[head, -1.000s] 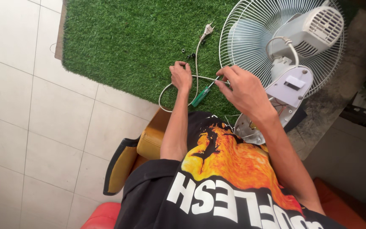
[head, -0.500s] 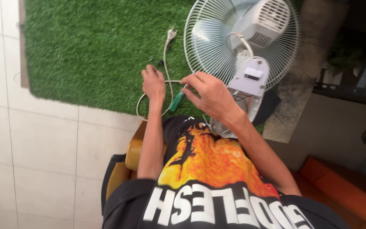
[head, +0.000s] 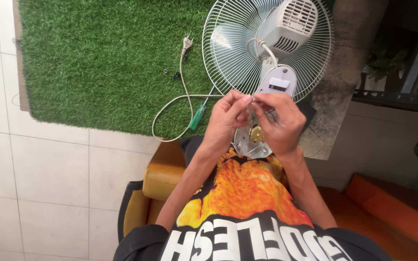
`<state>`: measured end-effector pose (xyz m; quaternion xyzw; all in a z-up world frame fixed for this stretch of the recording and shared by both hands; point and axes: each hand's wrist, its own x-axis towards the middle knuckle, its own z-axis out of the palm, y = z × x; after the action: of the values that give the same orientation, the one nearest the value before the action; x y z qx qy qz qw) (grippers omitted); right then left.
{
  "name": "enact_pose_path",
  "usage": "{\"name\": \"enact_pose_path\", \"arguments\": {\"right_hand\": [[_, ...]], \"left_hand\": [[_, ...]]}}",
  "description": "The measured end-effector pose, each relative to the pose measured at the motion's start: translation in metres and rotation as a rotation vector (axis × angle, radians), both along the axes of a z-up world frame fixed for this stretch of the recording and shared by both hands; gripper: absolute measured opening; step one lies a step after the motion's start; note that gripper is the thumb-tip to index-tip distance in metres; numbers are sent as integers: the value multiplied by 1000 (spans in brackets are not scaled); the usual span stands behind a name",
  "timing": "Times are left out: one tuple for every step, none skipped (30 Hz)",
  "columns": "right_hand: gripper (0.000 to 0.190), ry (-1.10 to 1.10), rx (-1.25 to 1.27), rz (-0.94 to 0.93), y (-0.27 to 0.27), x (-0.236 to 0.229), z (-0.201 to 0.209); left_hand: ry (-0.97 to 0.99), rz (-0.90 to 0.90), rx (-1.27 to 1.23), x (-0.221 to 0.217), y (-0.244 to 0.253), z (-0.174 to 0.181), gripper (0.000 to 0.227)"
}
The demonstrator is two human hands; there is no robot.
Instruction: The person repairs a white pedestal fan by reassembling its internal components. They connect wires to the control switch, secure the switch housing with a screwdriver, and then attach and fasten the black base cover to the fan's control panel.
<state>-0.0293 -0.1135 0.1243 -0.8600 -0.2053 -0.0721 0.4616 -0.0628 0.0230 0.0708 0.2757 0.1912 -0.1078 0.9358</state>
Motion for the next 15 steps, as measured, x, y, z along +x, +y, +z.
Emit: {"name": "enact_pose_path", "arguments": {"right_hand": [[23, -38, -14, 6, -3, 1, 0], [23, -75, -28, 12, -5, 2, 0], [23, -111, -41, 21, -6, 2, 0], [23, -112, -44, 15, -6, 1, 0], [22, -115, -52, 7, -7, 1, 0], [22, -118, -59, -1, -8, 1, 0], [21, -117, -87, -15, -11, 1, 0], [21, -116, -116, -30, -15, 2, 1], [21, -115, -143, -44, -18, 3, 1], [20, -164, -206, -40, -22, 6, 1], [20, -211, -269, -36, -26, 9, 1], [19, -258, -332, -32, -30, 10, 0], [19, -272, -370, -23, -32, 12, -1], [19, -286, -407, -14, -34, 12, -1], [19, -301, -444, -5, -36, 14, -1]], "left_hand": [[-12, -15, -21, 1, -2, 1, 17], [-4, -22, -12, 3, -4, 0, 18], [6, -26, -1, 2, -5, -1, 18], [16, -30, 10, 1, -7, -2, 18], [4, -31, 73, 0, -8, -4, 20], [-7, -32, 136, 0, -10, -7, 21], [-19, -34, 194, -1, -12, -10, 23], [-97, 22, 430, 1, -13, -13, 22], [-177, 79, 665, 4, -12, -17, 22], [-258, 138, 899, 8, -11, -22, 23], [-243, 63, 888, 11, -7, -27, 30], [-227, -12, 876, 15, -2, -32, 43], [-212, -86, 864, 18, 1, -37, 57], [-246, -150, 798, 21, 2, -41, 60], [-280, -213, 732, 24, 3, -44, 63]]}}
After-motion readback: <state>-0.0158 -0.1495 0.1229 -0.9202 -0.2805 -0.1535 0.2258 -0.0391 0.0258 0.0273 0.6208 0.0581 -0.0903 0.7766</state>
